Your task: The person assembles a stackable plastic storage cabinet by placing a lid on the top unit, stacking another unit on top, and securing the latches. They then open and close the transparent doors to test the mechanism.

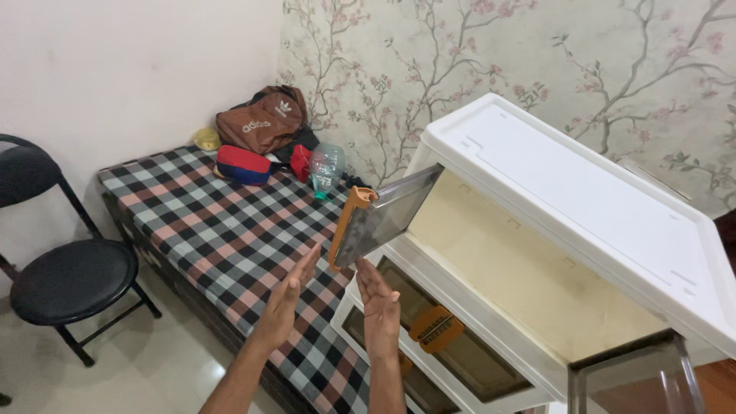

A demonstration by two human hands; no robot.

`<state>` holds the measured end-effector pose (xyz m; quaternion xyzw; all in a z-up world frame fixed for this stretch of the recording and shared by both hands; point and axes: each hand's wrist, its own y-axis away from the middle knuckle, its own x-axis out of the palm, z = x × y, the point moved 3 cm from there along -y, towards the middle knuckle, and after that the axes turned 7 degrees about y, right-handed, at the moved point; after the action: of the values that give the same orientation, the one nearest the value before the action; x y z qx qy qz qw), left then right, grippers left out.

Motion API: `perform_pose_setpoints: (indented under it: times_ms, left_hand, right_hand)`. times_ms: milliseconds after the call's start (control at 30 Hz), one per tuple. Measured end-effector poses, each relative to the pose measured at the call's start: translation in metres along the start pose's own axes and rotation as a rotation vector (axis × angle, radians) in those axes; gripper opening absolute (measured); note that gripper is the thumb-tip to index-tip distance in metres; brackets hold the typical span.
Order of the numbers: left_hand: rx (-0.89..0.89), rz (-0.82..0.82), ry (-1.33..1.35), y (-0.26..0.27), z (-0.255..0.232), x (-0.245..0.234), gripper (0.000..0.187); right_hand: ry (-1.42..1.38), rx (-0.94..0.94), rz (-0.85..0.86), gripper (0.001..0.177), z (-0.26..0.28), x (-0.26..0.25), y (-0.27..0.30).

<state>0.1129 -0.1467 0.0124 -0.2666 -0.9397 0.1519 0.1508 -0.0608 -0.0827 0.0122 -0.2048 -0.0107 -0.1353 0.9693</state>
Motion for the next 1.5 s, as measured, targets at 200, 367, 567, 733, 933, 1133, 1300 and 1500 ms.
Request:
perform_pose_setpoints:
  times_ms: [200,367,567,733,933,1133,1300,1500]
  left_hand:
    - [0.005,-0.007,0.001,0.007,-0.004,-0.013,0.099]
    - [-0.035,0.014,-0.018,0.012,0.004,-0.014,0.098]
    - [-0.019,0.091,0.068,0.011,0.009,-0.015,0.096]
    - [-0.016,0.132,0.091,0.011,0.006,-0.015,0.093]
    - [-0.024,0.171,0.12,0.011,0.001,-0.015,0.093]
    - [-0.031,0.206,0.171,0.005,0.004,-0.007,0.096]
    - [-0.006,0.279,0.225,0.0,0.007,0.008,0.095]
    - [0.019,0.273,0.271,-0.002,0.01,0.021,0.093]
  right_hand:
    - [0.023,0.019,0.006,0.1,-0.002,0.014,-0.001]
    - [0.013,0.006,-0.045,0.099,-0.004,0.018,0.004]
    - [0.029,-0.015,-0.044,0.099,0.003,0.023,0.016]
    - [0.054,-0.031,-0.074,0.097,0.01,0.029,0.026]
    - [0.071,-0.05,-0.125,0.096,0.013,0.026,0.035]
    - [0.112,-0.051,-0.196,0.097,0.015,0.018,0.047]
    - [0.141,-0.063,-0.28,0.1,0.019,0.005,0.062]
    - [0.209,-0.072,-0.427,0.1,0.024,-0.015,0.086]
